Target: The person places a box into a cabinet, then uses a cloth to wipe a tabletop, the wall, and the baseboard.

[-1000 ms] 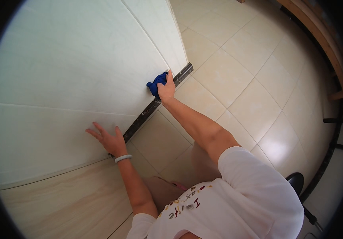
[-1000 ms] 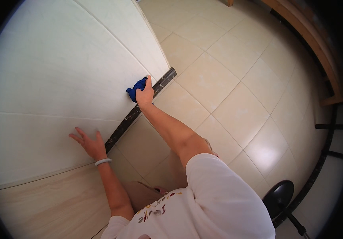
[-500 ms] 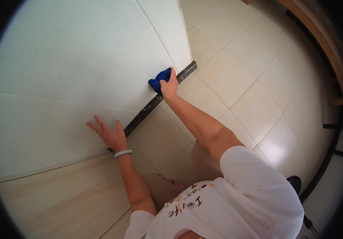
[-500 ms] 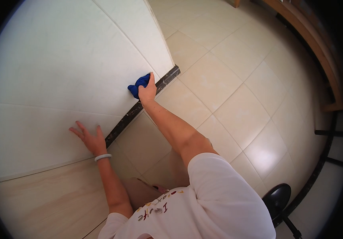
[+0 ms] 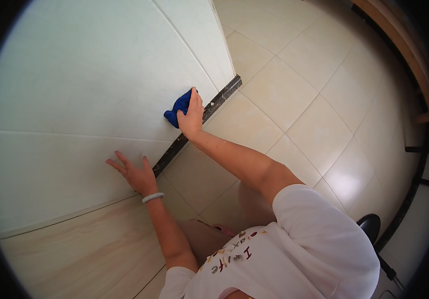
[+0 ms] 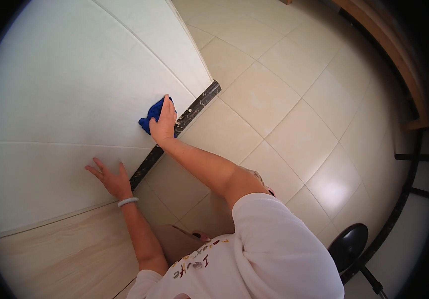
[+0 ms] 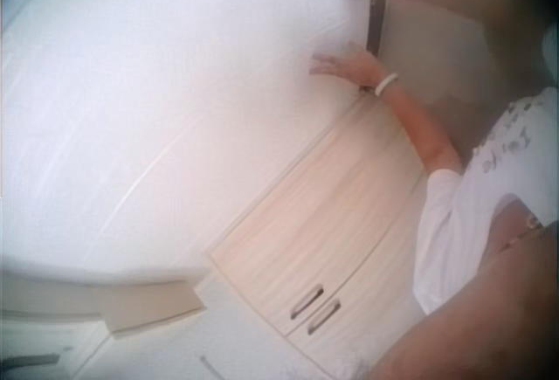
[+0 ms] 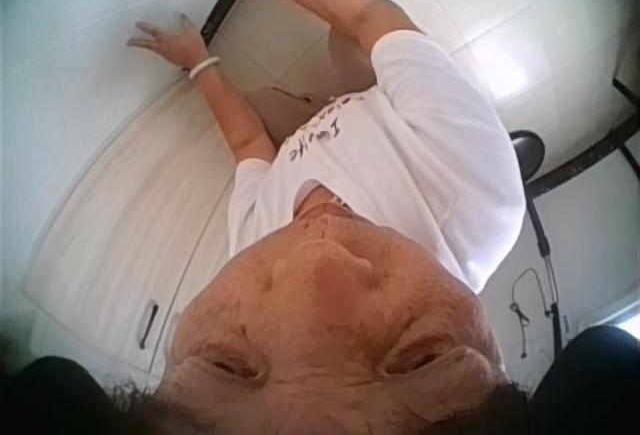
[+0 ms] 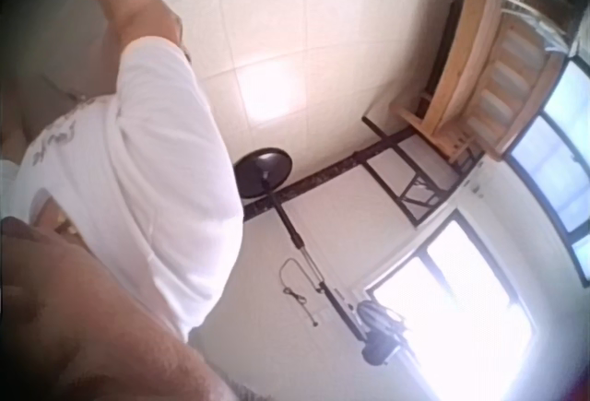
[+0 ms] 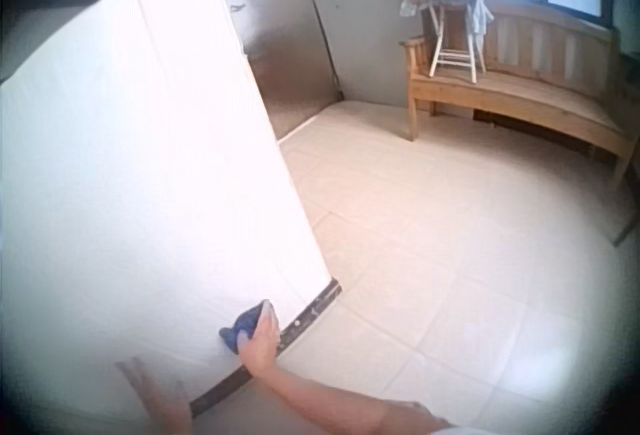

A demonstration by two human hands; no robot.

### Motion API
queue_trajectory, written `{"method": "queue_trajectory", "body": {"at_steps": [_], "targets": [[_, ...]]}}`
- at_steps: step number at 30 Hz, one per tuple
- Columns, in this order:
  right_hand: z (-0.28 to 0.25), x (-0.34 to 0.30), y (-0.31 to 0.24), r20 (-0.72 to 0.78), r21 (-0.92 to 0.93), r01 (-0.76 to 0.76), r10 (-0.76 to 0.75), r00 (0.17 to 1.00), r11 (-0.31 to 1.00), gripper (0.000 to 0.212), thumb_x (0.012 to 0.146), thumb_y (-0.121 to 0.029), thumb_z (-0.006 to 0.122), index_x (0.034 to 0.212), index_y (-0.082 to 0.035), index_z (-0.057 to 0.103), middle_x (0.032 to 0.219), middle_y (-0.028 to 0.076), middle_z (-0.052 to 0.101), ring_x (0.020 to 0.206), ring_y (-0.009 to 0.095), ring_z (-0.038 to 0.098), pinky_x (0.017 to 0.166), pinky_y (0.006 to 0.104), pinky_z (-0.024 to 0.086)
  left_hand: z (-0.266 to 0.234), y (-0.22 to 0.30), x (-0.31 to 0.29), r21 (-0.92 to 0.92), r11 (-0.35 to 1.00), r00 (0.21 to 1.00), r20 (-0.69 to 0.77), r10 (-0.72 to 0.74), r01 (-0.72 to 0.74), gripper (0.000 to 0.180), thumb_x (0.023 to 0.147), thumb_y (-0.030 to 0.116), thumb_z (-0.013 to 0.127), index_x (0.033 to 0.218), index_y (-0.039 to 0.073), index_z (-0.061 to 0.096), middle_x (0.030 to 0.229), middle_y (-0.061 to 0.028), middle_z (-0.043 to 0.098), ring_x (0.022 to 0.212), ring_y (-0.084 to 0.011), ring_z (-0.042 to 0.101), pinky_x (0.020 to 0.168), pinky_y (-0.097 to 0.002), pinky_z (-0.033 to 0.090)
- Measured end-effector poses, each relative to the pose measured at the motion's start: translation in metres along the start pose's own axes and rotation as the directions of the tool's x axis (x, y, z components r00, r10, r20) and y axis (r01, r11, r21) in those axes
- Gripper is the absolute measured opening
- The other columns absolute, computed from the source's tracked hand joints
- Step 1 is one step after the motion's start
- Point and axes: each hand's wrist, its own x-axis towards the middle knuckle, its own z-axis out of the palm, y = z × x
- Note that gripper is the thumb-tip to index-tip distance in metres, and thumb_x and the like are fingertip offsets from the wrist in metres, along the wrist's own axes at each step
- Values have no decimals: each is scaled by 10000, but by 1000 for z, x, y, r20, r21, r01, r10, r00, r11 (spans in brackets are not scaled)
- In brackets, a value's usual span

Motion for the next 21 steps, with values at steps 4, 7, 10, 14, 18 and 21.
{"method": "queue_trajectory", "body": {"at_steps": [4,7,10,14,18,21], "targets": [[-14,39,42,39,217,-316,315,948,924,857,724,-18,610,1477,-30,201,1380,257,413,1260,389,424,1075,408,336,-4,-1,0,0,1000,1000,24,8,-8,863,799,165,705,1504,133,207,1572,-204,5,1402,-366,263,1041,-399,414],[-23,44,24,107,242,-387,372,922,890,861,724,-35,618,1479,-33,203,1352,273,452,1219,386,486,1021,386,406,-5,-7,-1,2,999,999,7,51,-51,843,807,155,696,1501,130,219,1574,-197,14,1396,-357,282,1043,-401,411],[-28,35,-12,33,94,-84,81,996,992,845,761,-63,636,1479,-26,192,1301,255,483,1201,401,439,1044,421,353,-8,-2,-4,-43,999,998,57,5,-3,829,812,143,690,1498,123,226,1573,-199,20,1395,-362,282,1053,-406,400],[-38,38,-40,18,164,146,-151,988,976,824,770,-39,625,1475,-7,198,1350,219,430,1244,379,349,1079,413,296,-7,-4,0,-61,998,1000,-1,28,-28,803,819,138,685,1489,100,245,1572,-204,28,1403,-368,261,1075,-406,372],[-31,58,19,-112,-35,200,-203,973,979,840,739,-39,643,1464,3,221,1404,227,396,1263,385,383,1082,396,308,-4,-1,2,-95,994,999,-19,50,-51,785,823,138,684,1481,85,260,1570,-207,36,1412,-367,237,1089,-407,353],[-45,79,69,-1,225,-355,365,931,907,852,720,-83,638,1461,-5,225,1360,270,455,1238,378,480,1058,386,376,3,4,2,-122,991,999,-4,50,-50,791,819,140,688,1483,88,260,1570,-208,44,1415,-364,232,1090,-404,350]]}}
